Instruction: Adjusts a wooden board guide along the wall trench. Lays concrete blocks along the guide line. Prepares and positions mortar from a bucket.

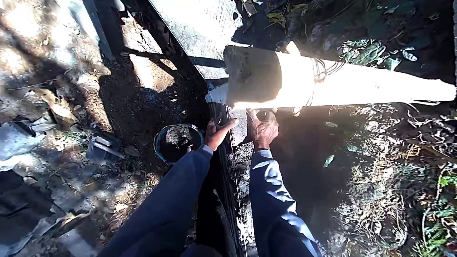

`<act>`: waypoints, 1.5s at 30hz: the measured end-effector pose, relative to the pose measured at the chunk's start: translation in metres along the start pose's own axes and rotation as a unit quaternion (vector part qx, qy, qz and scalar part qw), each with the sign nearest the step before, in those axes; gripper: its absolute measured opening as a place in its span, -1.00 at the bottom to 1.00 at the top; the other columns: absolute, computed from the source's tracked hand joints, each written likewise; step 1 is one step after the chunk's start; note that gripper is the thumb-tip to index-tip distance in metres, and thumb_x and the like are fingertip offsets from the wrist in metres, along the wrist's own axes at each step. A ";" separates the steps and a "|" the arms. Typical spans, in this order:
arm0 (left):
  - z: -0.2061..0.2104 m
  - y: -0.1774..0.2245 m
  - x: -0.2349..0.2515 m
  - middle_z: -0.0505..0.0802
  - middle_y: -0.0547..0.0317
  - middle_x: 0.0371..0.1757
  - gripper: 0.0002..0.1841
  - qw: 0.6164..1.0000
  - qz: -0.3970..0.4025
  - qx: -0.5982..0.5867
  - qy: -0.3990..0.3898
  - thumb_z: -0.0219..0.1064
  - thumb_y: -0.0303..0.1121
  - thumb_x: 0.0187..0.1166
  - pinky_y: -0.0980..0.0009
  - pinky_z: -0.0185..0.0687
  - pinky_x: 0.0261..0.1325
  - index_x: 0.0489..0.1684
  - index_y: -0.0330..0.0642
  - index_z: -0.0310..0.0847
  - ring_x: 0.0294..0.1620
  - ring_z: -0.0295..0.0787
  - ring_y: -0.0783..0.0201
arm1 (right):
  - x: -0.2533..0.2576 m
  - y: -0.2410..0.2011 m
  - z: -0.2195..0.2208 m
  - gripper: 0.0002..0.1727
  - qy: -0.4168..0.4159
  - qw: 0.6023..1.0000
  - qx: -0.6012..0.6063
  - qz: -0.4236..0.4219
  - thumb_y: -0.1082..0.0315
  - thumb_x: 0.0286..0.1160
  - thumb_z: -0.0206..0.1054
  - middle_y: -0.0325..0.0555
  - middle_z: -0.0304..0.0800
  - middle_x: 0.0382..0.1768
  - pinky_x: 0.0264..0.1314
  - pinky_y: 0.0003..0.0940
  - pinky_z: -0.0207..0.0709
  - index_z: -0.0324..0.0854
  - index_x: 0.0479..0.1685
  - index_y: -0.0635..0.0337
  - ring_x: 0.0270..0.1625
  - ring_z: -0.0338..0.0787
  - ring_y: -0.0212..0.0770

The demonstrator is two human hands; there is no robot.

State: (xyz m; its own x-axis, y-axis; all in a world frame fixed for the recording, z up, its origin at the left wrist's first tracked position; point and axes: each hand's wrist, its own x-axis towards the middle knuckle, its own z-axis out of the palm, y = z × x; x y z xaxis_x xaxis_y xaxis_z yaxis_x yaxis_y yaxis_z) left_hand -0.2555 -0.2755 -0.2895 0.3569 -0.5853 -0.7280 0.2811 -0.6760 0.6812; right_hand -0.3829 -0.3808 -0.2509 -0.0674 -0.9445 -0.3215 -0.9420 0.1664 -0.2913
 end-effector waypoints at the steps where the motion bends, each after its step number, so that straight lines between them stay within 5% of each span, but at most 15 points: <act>1: 0.001 0.000 0.000 0.63 -0.19 0.45 -0.08 1.000 -0.003 -0.005 0.004 0.58 0.27 0.26 -0.13 0.58 0.34 0.57 -0.18 0.50 0.40 0.60 -0.08 | 0.003 -0.001 -0.001 0.10 0.004 1.000 -0.004 -0.010 -0.75 0.19 0.07 0.14 0.79 0.26 0.13 0.40 0.54 0.47 0.70 -0.22 0.28 0.76 0.24; 5: -0.006 0.001 -0.004 0.73 -0.19 0.28 -0.16 1.000 -0.012 -0.004 -0.020 0.53 0.32 0.27 -0.15 0.63 0.18 0.36 -0.20 0.61 0.24 0.68 -0.09 | -0.003 -0.004 0.000 0.09 0.001 1.000 0.003 0.005 -0.75 0.22 0.03 0.16 0.76 0.27 0.10 0.40 0.55 0.40 0.75 -0.29 0.27 0.75 0.26; 10: -0.002 0.001 -0.003 0.74 -0.16 0.36 -0.16 0.999 -0.025 -0.032 -0.015 0.54 0.29 0.30 -0.13 0.58 0.35 0.43 -0.20 0.60 0.37 0.65 -0.07 | -0.010 0.001 0.004 0.15 -0.021 0.999 -0.023 0.013 -0.85 0.16 -0.20 0.13 0.70 0.38 0.06 0.39 0.58 0.17 0.84 -0.49 0.31 0.74 0.23; 13: -0.005 0.006 -0.001 0.77 -0.17 0.22 -0.22 0.999 -0.032 -0.031 -0.019 0.55 0.25 0.33 -0.06 0.61 0.17 0.34 -0.24 0.63 0.16 0.68 -0.02 | -0.007 -0.002 0.003 0.14 -0.032 0.999 -0.018 0.008 -0.83 0.19 -0.20 0.14 0.69 0.39 0.05 0.41 0.58 0.04 0.89 -0.54 0.32 0.73 0.25; 16: -0.008 0.010 -0.002 0.77 -0.15 0.24 -0.24 0.998 -0.041 -0.027 -0.036 0.54 0.26 0.34 -0.06 0.61 0.17 0.32 -0.21 0.65 0.20 0.68 -0.02 | -0.009 -0.002 0.001 0.13 -0.036 0.999 -0.013 0.013 -0.84 0.18 -0.21 0.14 0.67 0.42 0.05 0.42 0.58 -0.03 0.90 -0.60 0.33 0.72 0.27; 22: -0.008 0.009 -0.009 0.76 -0.15 0.28 -0.17 0.998 -0.047 -0.015 -0.036 0.51 0.34 0.30 -0.12 0.61 0.19 0.39 -0.16 0.61 0.24 0.67 -0.05 | -0.008 -0.008 -0.006 0.15 -0.054 0.998 -0.019 0.002 -0.78 0.27 -0.16 0.25 0.61 0.47 0.13 0.44 0.54 -0.05 0.93 -0.43 0.42 0.66 0.33; 27: -0.013 0.009 -0.014 0.72 -0.11 0.41 -0.11 0.998 -0.050 -0.020 -0.041 0.51 0.35 0.29 -0.21 0.61 0.29 0.55 -0.09 0.53 0.39 0.65 -0.10 | 0.000 -0.010 0.002 0.16 -0.042 0.998 -0.044 0.008 -0.82 0.19 -0.14 0.19 0.70 0.39 0.16 0.36 0.55 -0.04 0.92 -0.51 0.38 0.71 0.25; 31: -0.009 0.011 -0.012 0.57 -0.13 0.60 0.05 0.998 -0.046 -0.030 -0.013 0.61 0.27 0.22 -0.25 0.57 0.34 0.78 0.03 0.27 0.53 0.52 -0.16 | -0.010 -0.007 -0.009 0.11 -0.025 0.996 -0.055 -0.065 -0.67 0.45 -0.21 0.34 0.45 0.59 0.26 0.51 0.43 -0.03 0.94 -0.17 0.58 0.48 0.43; 33: -0.011 0.011 -0.011 0.59 -0.14 0.57 0.02 0.999 -0.033 -0.029 -0.006 0.64 0.20 0.23 -0.22 0.60 0.34 0.77 0.02 0.28 0.51 0.56 -0.14 | -0.005 -0.012 -0.013 -0.11 0.062 0.986 -0.007 -0.154 -0.43 0.63 -0.06 0.28 0.44 0.60 0.38 0.36 0.37 0.43 0.69 0.08 0.59 0.45 0.33; 34: -0.012 0.012 -0.009 0.65 -0.12 0.52 -0.04 0.999 -0.025 -0.031 -0.009 0.64 0.15 0.27 -0.16 0.63 0.35 0.74 0.00 0.31 0.46 0.62 -0.10 | 0.003 -0.021 -0.016 -0.34 0.131 0.966 0.081 -0.208 -0.22 0.66 0.11 0.19 0.69 0.28 0.24 0.09 0.51 0.71 0.28 0.18 0.31 0.66 0.14; 36: -0.010 0.013 -0.007 0.75 -0.05 0.40 -0.23 0.999 -0.001 -0.036 -0.012 0.60 0.00 0.39 -0.03 0.70 0.29 0.63 -0.03 0.45 0.34 0.72 0.02 | 0.020 -0.048 -0.026 -0.69 0.145 0.845 0.403 -0.320 0.33 0.61 0.19 -0.24 0.60 -0.56 -0.41 -0.46 0.46 0.59 -0.56 0.15 -0.48 0.58 -0.39; 38: -0.007 0.012 -0.006 0.77 -0.03 0.34 -0.38 0.999 0.007 -0.047 -0.010 0.55 -0.13 0.49 0.04 0.75 0.17 0.57 -0.06 0.53 0.24 0.76 0.07 | 0.026 -0.073 -0.028 -0.59 0.015 0.686 0.637 -0.351 0.35 0.60 0.04 -0.54 0.44 -0.75 -0.59 -0.59 0.28 0.46 -0.72 -0.12 -0.67 0.40 -0.58; 39: -0.005 0.012 -0.005 0.79 -0.04 0.31 -0.39 0.998 0.008 -0.057 -0.009 0.55 -0.14 0.50 0.07 0.78 0.10 0.55 -0.07 0.54 0.17 0.79 0.07 | 0.029 -0.077 -0.020 -0.58 -0.020 0.651 0.673 -0.350 0.28 0.62 0.02 -0.57 0.44 -0.76 -0.61 -0.59 0.27 0.48 -0.72 -0.16 -0.68 0.39 -0.60; 43: -0.007 0.016 -0.005 0.86 0.08 0.11 -0.34 0.999 0.007 -0.051 -0.006 0.62 -0.03 0.38 0.20 0.73 -0.05 0.48 -0.02 0.59 -0.03 0.79 0.21 | 0.038 -0.065 0.035 -0.60 -0.027 0.717 0.613 -0.330 0.39 0.56 -0.09 -0.58 0.42 -0.73 -0.52 -0.59 0.35 0.41 -0.69 -0.12 -0.62 0.42 -0.63; 45: -0.010 0.013 -0.015 0.83 0.08 0.22 -0.30 0.999 -0.006 -0.027 -0.017 0.59 0.05 0.39 0.12 0.70 0.09 0.54 0.04 0.54 0.12 0.76 0.18 | 0.030 -0.063 0.034 -0.60 -0.032 0.742 0.592 -0.311 0.39 0.56 -0.11 -0.55 0.36 -0.76 -0.55 -0.57 0.31 0.38 -0.71 -0.10 -0.65 0.37 -0.62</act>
State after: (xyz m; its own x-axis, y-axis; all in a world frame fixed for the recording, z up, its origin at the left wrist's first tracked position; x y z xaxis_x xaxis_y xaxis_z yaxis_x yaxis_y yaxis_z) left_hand -0.2481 -0.2709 -0.2691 0.3218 -0.5926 -0.7384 0.3333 -0.6591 0.6742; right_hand -0.3143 -0.4096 -0.2727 0.3111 -0.9338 0.1769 0.1685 -0.1290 -0.9772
